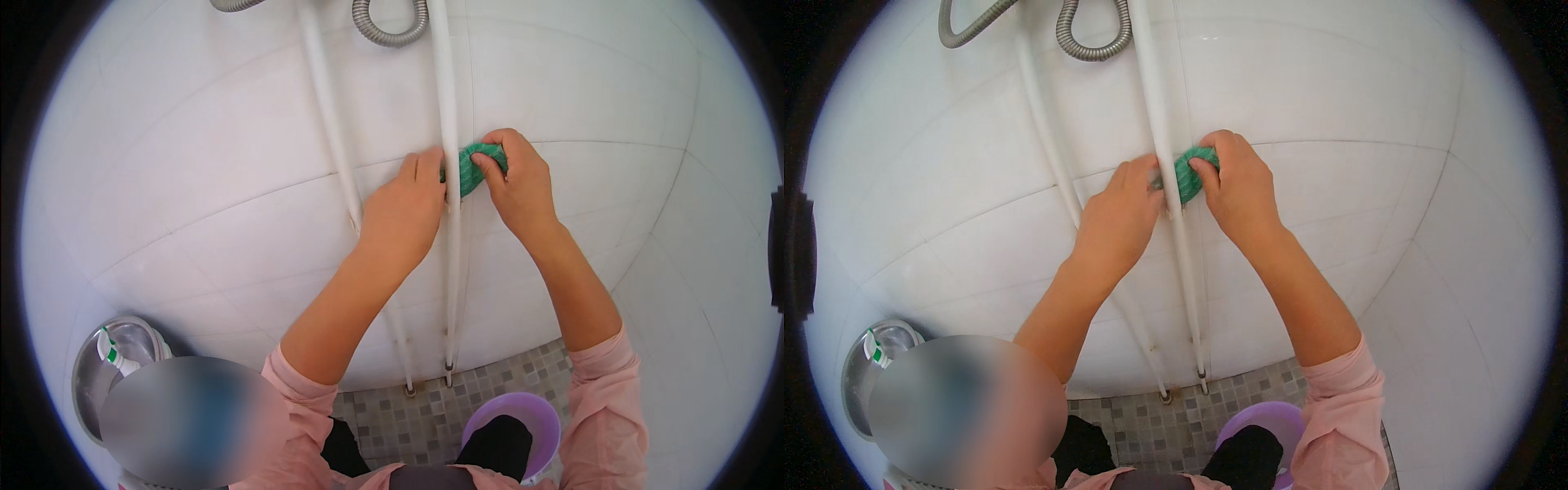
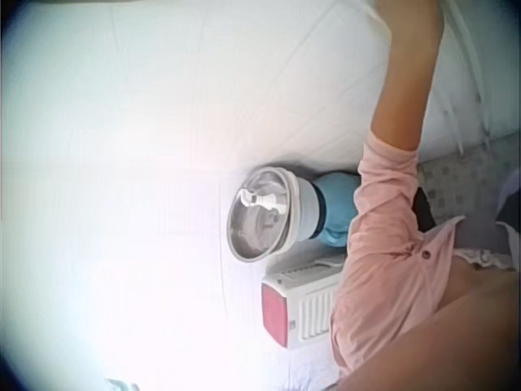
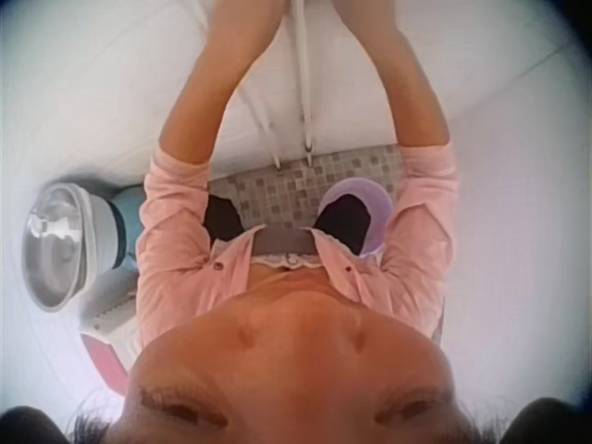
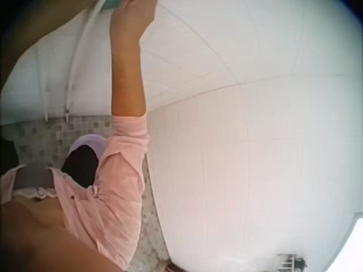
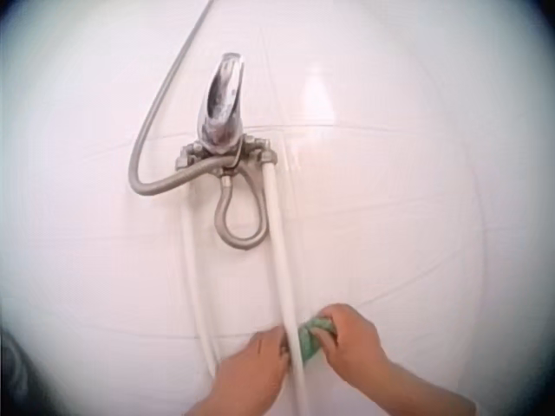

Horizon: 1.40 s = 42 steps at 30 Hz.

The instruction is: The person scrubs a wall-mounted shower faucet and adjacent white pipes using a green sponge. They wipe the faucet body, handle, and surrounding wall area, then move to scrub the vertical pipes. A purple bucket and a metal basin are visible on the floor.

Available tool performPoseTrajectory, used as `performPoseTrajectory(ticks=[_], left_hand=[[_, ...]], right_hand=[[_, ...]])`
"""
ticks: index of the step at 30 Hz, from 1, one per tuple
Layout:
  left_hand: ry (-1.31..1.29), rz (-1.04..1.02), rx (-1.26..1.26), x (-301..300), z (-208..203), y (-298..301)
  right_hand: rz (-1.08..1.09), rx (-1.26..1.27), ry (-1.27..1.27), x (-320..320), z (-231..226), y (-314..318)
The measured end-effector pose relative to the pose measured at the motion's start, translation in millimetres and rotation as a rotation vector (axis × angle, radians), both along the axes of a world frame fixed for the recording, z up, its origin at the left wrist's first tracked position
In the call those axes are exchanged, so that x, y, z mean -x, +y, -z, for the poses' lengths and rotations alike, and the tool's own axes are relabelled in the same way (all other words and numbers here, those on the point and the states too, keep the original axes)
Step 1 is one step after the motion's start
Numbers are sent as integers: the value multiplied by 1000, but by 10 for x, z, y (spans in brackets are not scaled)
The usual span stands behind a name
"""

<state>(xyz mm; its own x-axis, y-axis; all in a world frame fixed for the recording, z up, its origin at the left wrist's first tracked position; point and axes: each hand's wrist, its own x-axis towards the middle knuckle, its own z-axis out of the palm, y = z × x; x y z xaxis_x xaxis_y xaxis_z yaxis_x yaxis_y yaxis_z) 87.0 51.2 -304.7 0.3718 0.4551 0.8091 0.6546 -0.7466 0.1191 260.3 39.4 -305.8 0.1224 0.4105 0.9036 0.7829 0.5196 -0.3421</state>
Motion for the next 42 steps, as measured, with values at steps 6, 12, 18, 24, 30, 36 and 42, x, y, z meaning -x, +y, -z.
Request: performPoseTrajectory(ticks=[6,12,18,24,30,36,42], left_hand=[[177,-36,-52,-55,-12,94],[201,-7,-92,73,-66,146],[256,-62,54,265,4,7],[161,-3,173,111,-54,-213],[90,78,149,169,27,55],[89,42,189,-38,138,68],[9,67,178,159,342,41]], right_hand=[[-18,-64,-36,-94,87,-6],[-34,64,50,-31,68,-39],[-115,-12,-91,66,95,20],[-120,76,-92,10,159,-32],[-221,249,-45,32,75,-108],[-79,343,-42,-119,221,-142],[-113,326,-14,44,155,-95]])
